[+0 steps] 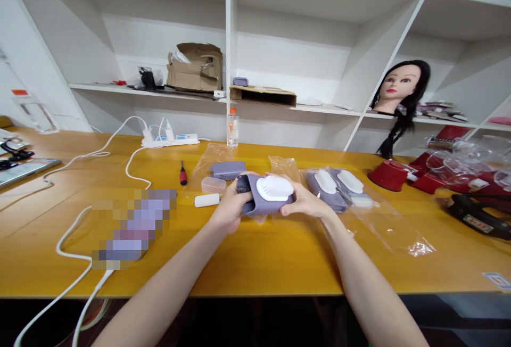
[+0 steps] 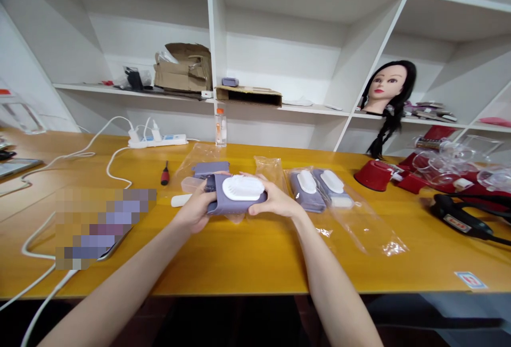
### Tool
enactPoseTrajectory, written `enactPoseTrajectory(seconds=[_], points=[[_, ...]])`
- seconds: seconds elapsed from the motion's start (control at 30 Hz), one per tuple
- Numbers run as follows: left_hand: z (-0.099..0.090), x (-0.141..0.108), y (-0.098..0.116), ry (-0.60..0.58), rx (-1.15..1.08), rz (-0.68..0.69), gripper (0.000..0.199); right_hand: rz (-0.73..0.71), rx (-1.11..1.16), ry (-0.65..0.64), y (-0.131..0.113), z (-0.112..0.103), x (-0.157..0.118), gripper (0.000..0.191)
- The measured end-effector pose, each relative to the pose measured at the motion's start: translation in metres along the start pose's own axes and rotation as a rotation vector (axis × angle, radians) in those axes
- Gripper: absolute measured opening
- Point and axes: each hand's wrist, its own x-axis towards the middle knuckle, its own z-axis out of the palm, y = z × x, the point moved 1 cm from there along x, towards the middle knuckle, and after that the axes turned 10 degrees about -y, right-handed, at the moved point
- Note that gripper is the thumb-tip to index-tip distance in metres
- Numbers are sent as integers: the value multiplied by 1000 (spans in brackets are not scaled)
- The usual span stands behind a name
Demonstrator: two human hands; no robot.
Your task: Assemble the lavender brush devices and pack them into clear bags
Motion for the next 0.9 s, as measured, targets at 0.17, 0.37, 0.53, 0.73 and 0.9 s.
enactPoseTrajectory(seconds=[0.17, 0.37, 0.53, 0.73, 0.9], points=[[-7, 1, -4, -139, -118, -81, 41, 53, -132, 4, -6, 1, -4, 92], [-4, 1, -8, -146, -148, -41, 44, 31, -171, 66, -18, 4, -6, 83], [-5, -1, -13, -125, -100, -17, 41, 26, -212, 117, -22, 8, -7, 81], [-4, -6, -12, -141, -89, -8, 40, 26, -243, 131, -26, 8, -8, 79], [3, -10, -9, -156, -100, -71, 44, 22, -249, 122, -30, 9, -9, 79]])
